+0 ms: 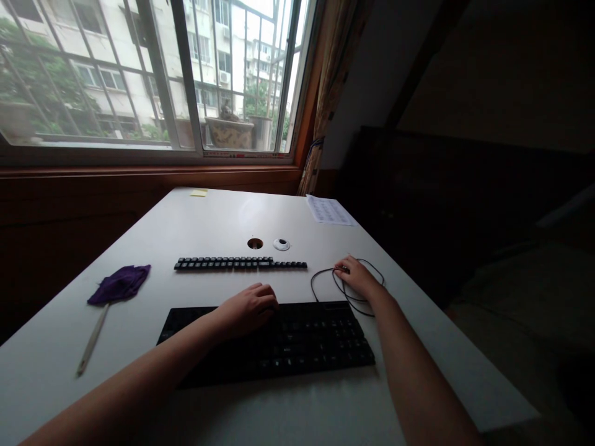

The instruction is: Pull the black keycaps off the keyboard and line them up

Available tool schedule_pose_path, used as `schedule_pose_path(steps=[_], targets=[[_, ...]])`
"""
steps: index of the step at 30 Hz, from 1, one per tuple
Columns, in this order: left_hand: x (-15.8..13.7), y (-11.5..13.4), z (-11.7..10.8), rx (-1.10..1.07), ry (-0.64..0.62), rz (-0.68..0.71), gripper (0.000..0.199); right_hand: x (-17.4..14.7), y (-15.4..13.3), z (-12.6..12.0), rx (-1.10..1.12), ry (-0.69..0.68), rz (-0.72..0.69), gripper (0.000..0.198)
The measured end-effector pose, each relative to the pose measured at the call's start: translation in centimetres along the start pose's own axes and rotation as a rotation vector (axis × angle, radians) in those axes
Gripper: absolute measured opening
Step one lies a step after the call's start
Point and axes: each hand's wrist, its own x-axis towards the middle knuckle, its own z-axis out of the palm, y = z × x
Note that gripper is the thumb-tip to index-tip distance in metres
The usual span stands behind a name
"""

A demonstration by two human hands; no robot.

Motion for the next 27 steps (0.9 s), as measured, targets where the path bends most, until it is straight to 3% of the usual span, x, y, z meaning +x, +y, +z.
schedule_pose_path(steps=[9,15,18,22,27], targets=[[-0.3,0.3,0.1,0.094,-0.049,0.05,0.018,-4.9,1.3,-0.3,-0.03,0.122,0.029,0.014],[-1.1,1.8,-2.9,0.147,-0.043,0.069,0.023,-7.3,1.9,0.1,-0.087,0.259,0.048,0.02],[-3.9,0.7,-5.5,0.145,0.03,0.002,0.022,-7.5,1.5,0.0,-0.085,0.347,0.016,0.023],[-10.1,-2.3,-8.9,0.098,0.151,-0.139,0.02,-7.5,1.1,-0.7,-0.071,0.444,0.017,0.025],[-17.6,-4.0,-11.2,0.001,0.121,-0.289,0.022,-7.3,-1.6,-3.5,-0.004,0.626,0.117,0.038]])
